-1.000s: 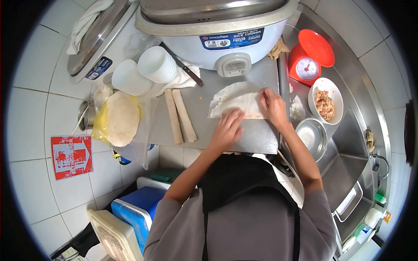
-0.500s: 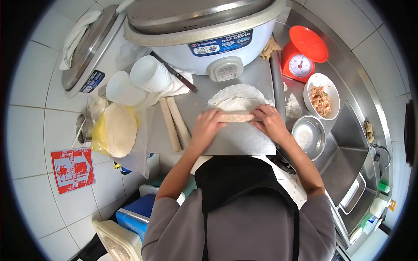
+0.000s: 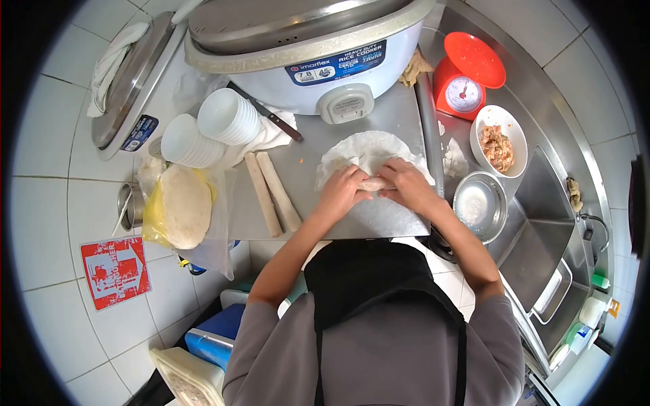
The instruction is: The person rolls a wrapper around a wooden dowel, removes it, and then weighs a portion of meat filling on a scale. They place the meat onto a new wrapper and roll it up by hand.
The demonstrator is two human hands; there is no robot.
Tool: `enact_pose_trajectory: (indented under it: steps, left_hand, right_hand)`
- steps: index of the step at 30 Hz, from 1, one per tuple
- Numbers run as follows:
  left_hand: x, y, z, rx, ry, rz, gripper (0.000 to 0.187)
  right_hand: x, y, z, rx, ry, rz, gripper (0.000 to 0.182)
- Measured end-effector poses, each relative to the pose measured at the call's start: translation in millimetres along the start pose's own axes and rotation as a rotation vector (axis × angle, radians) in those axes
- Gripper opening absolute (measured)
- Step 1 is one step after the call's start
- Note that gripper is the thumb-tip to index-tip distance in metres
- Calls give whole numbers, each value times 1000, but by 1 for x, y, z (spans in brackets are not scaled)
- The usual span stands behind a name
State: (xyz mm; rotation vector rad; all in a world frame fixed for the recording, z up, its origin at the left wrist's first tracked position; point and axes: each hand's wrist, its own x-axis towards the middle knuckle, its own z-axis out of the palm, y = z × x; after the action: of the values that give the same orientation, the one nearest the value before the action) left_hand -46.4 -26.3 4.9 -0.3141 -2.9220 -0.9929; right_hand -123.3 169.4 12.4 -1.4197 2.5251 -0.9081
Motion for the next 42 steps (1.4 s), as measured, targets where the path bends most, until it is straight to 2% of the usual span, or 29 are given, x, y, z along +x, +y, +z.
enact_pose_trajectory:
  steps: [2, 5, 7, 10, 14, 17, 21, 27, 29, 34, 40, 42]
  left_hand:
    - [11, 1, -6, -98, 3, 3, 32]
    - [55, -2, -7, -161, 85, 33, 24]
    - [89, -4, -3, -78, -141, 85, 25]
    - [105, -9, 2, -73, -200, 47, 23]
    - [108, -15, 5, -107, -238, 28, 24]
    - [108, -18, 6, -93, -265, 16, 24]
    - [110, -18, 2, -109, -314, -5, 26]
    - [108, -16, -3, -117, -315, -10, 27]
    - [110, -19, -1, -124, -315, 5, 27]
    - [112, -24, -6, -188, -395, 16, 30]
    - [114, -30, -3, -225, -399, 35, 31]
    - [114, -30, -4, -225, -399, 22, 31]
  right_hand:
    - [-7, 5, -12, 3, 33, -21, 38]
    - [-13, 10, -22, -8, -43, 111, 37]
    - [-12, 9, -20, 9, -70, 134, 36]
    - [-12, 16, -21, 41, -123, 143, 34]
    - [-21, 14, -29, 79, -99, 203, 33]
    - [-22, 21, -25, 47, -173, 205, 32]
    - [-5, 2, -15, 39, -118, 158, 31]
    - [6, -7, 0, -1, -218, 173, 30]
    - [11, -19, 2, 67, -82, 116, 28]
    - [21, -23, 19, 30, -181, 163, 35]
    - [41, -41, 45, 89, -57, 78, 33]
    - [44, -38, 48, 55, -157, 113, 34]
